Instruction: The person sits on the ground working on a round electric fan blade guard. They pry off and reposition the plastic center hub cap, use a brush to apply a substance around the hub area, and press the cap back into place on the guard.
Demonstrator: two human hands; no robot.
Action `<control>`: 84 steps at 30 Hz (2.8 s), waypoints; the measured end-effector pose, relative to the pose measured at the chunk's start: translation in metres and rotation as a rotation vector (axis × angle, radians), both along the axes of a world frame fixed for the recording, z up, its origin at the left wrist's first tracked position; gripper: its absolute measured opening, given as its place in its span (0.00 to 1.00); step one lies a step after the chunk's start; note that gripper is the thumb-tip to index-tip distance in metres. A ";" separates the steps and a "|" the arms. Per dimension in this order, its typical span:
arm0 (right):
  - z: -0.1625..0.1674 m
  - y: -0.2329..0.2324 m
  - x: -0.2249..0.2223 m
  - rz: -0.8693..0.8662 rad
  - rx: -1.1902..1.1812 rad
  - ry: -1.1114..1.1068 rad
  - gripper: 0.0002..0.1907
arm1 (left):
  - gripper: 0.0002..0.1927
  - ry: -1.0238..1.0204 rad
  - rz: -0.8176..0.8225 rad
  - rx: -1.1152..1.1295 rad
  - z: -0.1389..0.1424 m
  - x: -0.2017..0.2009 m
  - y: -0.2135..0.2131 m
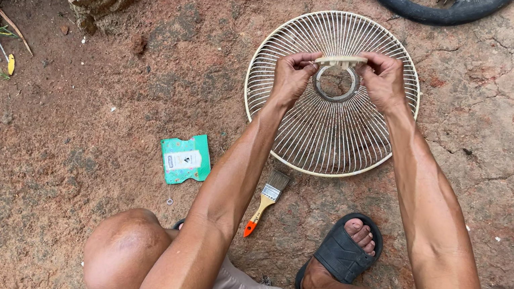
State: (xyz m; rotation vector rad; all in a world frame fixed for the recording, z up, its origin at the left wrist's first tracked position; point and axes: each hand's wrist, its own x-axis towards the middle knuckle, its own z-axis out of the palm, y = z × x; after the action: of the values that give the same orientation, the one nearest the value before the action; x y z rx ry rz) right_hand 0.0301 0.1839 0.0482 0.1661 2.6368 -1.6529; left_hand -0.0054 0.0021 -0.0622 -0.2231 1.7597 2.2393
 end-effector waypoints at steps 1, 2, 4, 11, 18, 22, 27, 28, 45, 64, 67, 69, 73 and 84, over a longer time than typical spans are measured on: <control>0.000 -0.001 0.001 0.047 0.102 0.090 0.11 | 0.14 -0.028 -0.010 0.005 -0.001 0.000 0.000; 0.000 -0.001 0.002 0.072 0.150 0.140 0.11 | 0.14 -0.055 -0.021 0.010 -0.002 -0.001 0.000; 0.000 -0.001 0.003 0.122 0.246 0.240 0.12 | 0.15 -0.101 -0.030 0.055 -0.003 -0.002 -0.003; -0.007 0.005 -0.005 0.260 0.401 0.307 0.12 | 0.13 -0.099 -0.025 0.055 -0.004 -0.005 -0.001; -0.017 0.012 0.015 0.396 0.454 -0.026 0.38 | 0.17 -0.097 -0.025 -0.136 -0.003 0.044 0.023; -0.022 0.015 0.017 0.333 0.574 -0.104 0.34 | 0.16 -0.085 -0.113 -0.101 -0.004 0.052 0.013; -0.027 0.007 0.016 0.412 0.764 0.014 0.38 | 0.16 -0.077 -0.083 0.014 -0.005 0.039 -0.001; -0.028 0.005 0.016 0.412 0.791 0.032 0.38 | 0.17 -0.083 -0.095 -0.001 -0.005 0.037 -0.002; -0.024 0.019 0.017 0.144 0.560 0.041 0.39 | 0.16 -0.577 0.414 -0.631 -0.056 0.043 -0.101; -0.033 -0.010 0.022 0.141 0.885 0.101 0.57 | 0.17 -0.669 0.346 -0.565 -0.064 0.040 -0.084; -0.038 -0.024 0.027 0.054 1.044 0.030 0.58 | 0.18 -0.688 0.277 -0.655 -0.058 0.038 -0.077; -0.038 -0.026 0.028 0.068 1.053 -0.021 0.60 | 0.22 -0.665 0.236 -0.740 -0.047 0.036 -0.073; -0.032 -0.013 0.018 0.224 0.895 0.161 0.55 | 0.28 -0.519 0.261 -0.839 -0.027 0.039 -0.072; -0.028 -0.006 0.008 0.405 0.794 0.114 0.52 | 0.20 0.051 -0.164 -0.713 0.000 0.037 0.005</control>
State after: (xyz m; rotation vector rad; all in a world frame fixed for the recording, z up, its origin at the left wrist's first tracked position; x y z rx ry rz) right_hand 0.0381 0.1783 0.0205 -0.4334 2.9779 -0.4682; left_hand 0.0312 0.0069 -0.0619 -0.1526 2.4364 1.4414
